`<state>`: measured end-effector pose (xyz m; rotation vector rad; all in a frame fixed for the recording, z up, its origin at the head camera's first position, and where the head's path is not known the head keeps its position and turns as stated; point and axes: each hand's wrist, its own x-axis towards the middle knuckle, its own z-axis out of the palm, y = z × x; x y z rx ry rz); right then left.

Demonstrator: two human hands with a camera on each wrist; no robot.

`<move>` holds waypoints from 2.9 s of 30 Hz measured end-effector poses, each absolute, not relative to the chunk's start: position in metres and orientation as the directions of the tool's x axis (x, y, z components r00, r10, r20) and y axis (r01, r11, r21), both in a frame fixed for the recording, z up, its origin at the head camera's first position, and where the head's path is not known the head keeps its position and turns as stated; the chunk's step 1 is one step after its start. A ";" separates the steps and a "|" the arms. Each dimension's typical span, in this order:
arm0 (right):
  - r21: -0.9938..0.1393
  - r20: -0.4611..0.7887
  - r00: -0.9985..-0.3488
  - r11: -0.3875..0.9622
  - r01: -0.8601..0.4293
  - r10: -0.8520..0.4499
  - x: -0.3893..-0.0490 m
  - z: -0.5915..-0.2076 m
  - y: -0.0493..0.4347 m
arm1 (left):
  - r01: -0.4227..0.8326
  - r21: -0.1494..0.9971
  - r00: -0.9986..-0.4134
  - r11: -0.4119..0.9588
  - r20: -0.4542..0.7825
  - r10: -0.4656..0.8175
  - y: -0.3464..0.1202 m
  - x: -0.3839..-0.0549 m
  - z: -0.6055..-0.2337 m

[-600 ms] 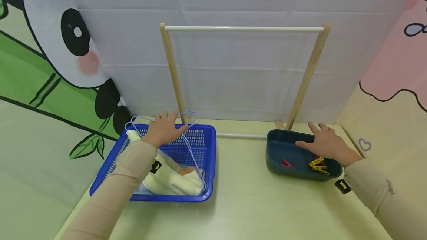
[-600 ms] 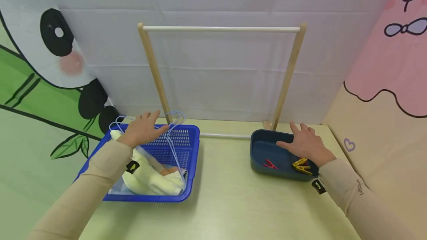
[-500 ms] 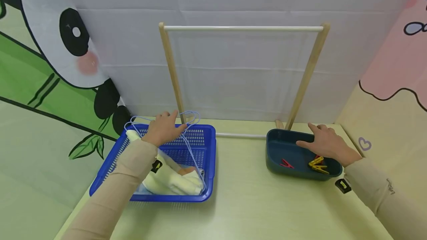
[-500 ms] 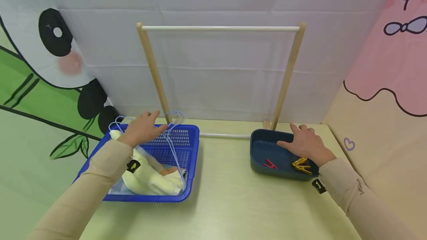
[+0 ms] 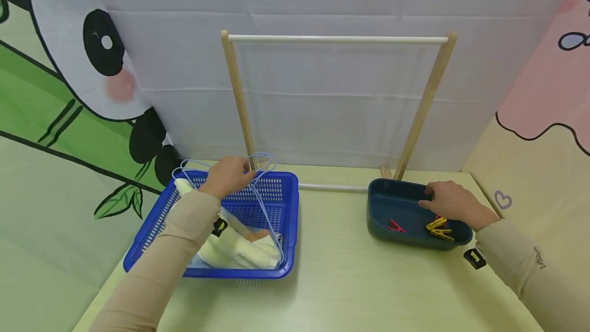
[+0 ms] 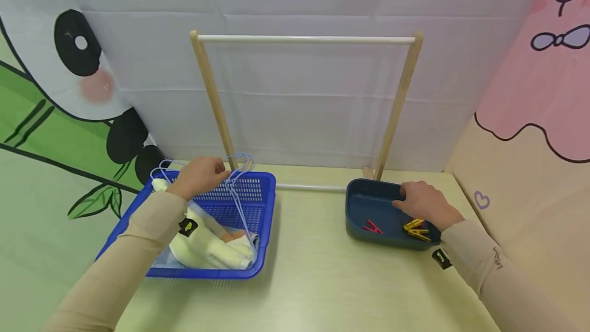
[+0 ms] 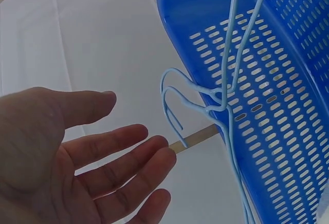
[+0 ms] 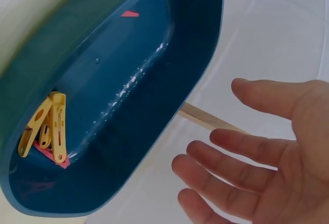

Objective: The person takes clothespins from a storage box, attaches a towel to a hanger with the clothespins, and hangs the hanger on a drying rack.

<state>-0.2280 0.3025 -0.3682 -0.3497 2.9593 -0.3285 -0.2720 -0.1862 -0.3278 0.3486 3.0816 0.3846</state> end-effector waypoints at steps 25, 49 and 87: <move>-0.236 -0.277 -0.925 0.951 -0.198 -0.262 -0.231 -0.386 0.313 | 0.212 0.224 -0.972 0.951 -0.052 0.229 -0.195 -0.301 -0.364; -0.247 -0.370 -0.879 0.944 -0.218 -0.300 -0.242 -0.407 0.322 | 0.246 0.084 -0.968 0.966 -0.035 0.249 -0.197 -0.312 -0.377; -0.425 -0.370 -0.750 0.818 -0.388 -0.548 -0.245 -0.433 0.282 | 0.315 0.378 -0.938 0.871 -0.014 0.346 -0.223 -0.305 -0.363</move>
